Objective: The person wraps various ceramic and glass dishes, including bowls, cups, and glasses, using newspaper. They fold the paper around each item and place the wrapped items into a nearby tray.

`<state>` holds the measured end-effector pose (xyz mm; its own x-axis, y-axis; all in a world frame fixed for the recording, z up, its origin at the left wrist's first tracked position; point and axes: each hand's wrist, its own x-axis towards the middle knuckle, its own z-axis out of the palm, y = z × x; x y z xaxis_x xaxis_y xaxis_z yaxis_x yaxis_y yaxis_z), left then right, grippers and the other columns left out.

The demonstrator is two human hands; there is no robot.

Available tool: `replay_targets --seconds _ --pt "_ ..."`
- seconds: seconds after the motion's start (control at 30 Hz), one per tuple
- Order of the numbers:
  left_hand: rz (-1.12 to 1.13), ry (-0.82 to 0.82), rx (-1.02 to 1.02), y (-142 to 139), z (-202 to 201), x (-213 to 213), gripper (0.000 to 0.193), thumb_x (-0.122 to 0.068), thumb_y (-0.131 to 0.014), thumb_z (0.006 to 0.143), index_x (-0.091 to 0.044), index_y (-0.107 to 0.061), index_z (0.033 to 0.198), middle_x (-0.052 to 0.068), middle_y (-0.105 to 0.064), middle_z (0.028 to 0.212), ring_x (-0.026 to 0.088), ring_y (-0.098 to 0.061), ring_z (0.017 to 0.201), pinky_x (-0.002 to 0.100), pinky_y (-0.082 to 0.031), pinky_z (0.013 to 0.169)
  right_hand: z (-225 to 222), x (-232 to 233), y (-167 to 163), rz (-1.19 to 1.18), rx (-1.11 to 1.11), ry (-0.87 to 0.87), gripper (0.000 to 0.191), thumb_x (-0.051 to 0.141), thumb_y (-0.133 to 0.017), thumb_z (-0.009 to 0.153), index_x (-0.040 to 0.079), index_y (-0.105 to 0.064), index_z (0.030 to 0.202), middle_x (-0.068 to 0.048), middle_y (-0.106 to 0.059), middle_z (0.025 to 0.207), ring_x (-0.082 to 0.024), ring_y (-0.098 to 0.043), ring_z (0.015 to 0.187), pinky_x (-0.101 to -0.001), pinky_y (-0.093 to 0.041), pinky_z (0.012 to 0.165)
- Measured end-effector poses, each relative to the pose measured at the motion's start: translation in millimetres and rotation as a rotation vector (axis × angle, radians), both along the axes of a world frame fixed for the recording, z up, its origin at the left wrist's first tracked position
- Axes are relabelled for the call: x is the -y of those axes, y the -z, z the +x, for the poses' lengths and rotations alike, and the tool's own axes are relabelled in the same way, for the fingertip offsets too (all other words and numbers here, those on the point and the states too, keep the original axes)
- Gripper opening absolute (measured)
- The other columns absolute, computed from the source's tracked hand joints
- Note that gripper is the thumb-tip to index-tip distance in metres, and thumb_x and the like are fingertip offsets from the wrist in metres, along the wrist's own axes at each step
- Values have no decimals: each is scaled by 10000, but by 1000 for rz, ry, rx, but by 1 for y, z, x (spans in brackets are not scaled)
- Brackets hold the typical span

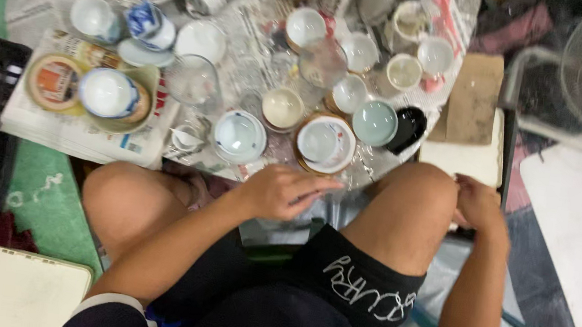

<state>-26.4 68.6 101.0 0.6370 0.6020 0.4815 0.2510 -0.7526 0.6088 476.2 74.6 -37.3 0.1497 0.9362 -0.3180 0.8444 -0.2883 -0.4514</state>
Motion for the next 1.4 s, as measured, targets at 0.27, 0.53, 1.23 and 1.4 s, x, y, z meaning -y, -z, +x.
replay_targets --seconds 0.27,0.53,1.23,1.4 --pt "65 -12 80 -7 -11 -11 454 -80 -694 947 -202 -606 1376 38 -776 1056 195 -716 679 308 -550 534 -180 -89 -186 608 -187 -353 246 23 -559 1043 36 -677 1258 -179 -680 1262 -335 -698 1064 -403 -558 903" --pt "89 -98 84 -14 -31 -25 501 -67 -688 917 -191 -605 1396 19 -717 902 224 -672 670 357 -537 579 -287 -220 -211 601 -252 -579 251 14 -566 1011 50 -689 1227 -152 -653 1337 -322 -680 1129 -364 -586 830" --pt "71 -155 178 -21 -44 -32 550 -22 -720 919 -137 -549 1429 78 -749 975 253 -710 728 357 -560 608 -265 -306 -143 765 274 -383 282 238 -741 976 58 -664 1178 -173 -669 1136 -415 -651 994 -518 -502 793" --pt "95 -217 216 -16 -52 -42 537 18 -725 906 -134 -562 1394 58 -754 1078 179 -731 777 286 -602 646 -273 -248 -233 868 111 -408 220 137 -766 994 29 -650 1147 -159 -662 1116 -338 -682 871 -464 -512 743"
